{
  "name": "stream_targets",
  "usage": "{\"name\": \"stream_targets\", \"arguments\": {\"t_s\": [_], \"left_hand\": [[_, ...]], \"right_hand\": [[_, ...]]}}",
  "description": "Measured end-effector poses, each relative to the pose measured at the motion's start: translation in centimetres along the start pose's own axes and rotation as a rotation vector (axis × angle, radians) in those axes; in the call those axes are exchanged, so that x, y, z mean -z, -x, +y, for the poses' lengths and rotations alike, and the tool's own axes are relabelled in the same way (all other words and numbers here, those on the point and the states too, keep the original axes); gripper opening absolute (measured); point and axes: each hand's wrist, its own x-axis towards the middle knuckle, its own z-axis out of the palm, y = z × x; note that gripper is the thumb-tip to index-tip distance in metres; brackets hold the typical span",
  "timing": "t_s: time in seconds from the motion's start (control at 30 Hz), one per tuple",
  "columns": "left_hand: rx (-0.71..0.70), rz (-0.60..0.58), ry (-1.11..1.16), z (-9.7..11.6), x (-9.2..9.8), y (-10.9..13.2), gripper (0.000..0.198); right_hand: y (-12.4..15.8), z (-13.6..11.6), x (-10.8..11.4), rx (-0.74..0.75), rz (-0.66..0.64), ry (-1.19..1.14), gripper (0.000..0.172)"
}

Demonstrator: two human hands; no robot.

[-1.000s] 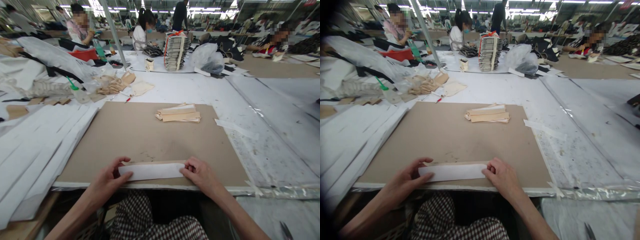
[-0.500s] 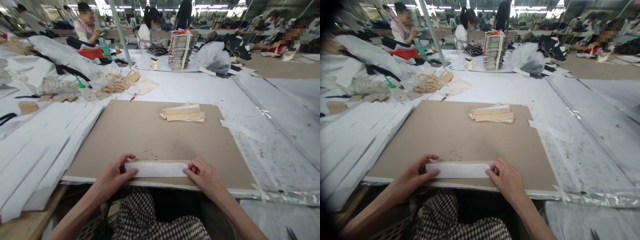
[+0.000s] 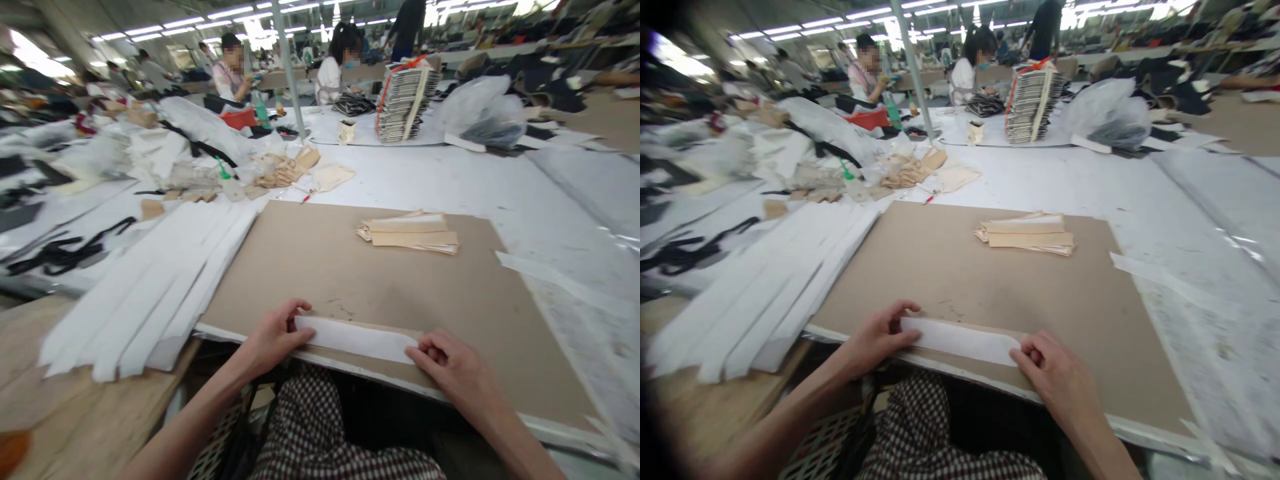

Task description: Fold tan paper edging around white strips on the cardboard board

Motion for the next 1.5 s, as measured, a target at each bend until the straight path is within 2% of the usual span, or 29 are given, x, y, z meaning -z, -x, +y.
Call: {"name": "stream_targets", "arguments": {"t_s": [0.27, 0.53, 0.7, 0.8, 0.9, 1.0, 1.1, 1.17, 1.2, 1.27, 1.33, 1.4, 1.5], "left_hand": [[0.025, -0.012, 0.037, -0.9, 0.3, 0.0, 0.038], [0.025, -0.047, 0.004, -0.9, 0.6, -0.2, 0.04], [0.026, -0.034, -0.048, -0.7, 0.5, -0.1, 0.041], [0.016, -0.025, -0.094, -0.5, 0.3, 0.0, 0.039], [-0.005, -0.016, -0.145, -0.4, 0.1, 0.2, 0.037], [-0.039, -0.003, -0.205, -0.5, 0.1, 0.3, 0.036], [-0.056, 0.04, -0.266, -0.9, -0.1, 0.3, 0.042], [-0.141, 0.1, -0.348, -1.0, -0.4, 0.4, 0.043], [-0.228, 0.119, -0.412, -1.0, -0.6, 0.5, 0.04], [-0.455, 0.09, -0.561, -1.0, -1.2, 0.8, 0.032], [-0.626, 0.016, -0.667, -1.0, -1.8, 1.2, 0.027], [-0.694, -0.003, -0.71, -1.2, -2.3, 1.5, 0.023], [-0.736, 0.081, -0.735, -1.6, -2.7, 1.7, 0.025]], "right_hand": [[-0.7, 3.3, -1.1, -0.061, -0.098, 0.056, 0.055], [-0.7, 4.0, -1.0, -0.175, -0.184, 0.035, 0.063], [-0.8, 4.1, -1.1, -0.164, -0.181, 0.056, 0.061], [-0.9, 3.9, -1.1, -0.126, -0.153, 0.053, 0.06], [-0.7, 3.4, -1.1, -0.027, -0.095, 0.067, 0.055], [-0.4, 2.4, -1.1, 0.063, 0.013, 0.091, 0.047], [-0.1, 1.4, -1.2, 0.153, 0.153, 0.111, 0.047], [-0.1, 0.9, -1.3, 0.26, 0.211, 0.125, 0.041], [-0.1, 0.7, -1.4, 0.33, 0.222, 0.133, 0.035], [-0.1, 0.6, -1.5, 0.462, 0.201, 0.162, 0.026], [-0.2, 0.9, -1.5, 0.537, 0.152, 0.196, 0.027], [-0.3, 1.2, -1.4, 0.562, 0.125, 0.204, 0.027], [-0.5, 1.5, -1.1, 0.581, 0.135, 0.162, 0.025]]}}
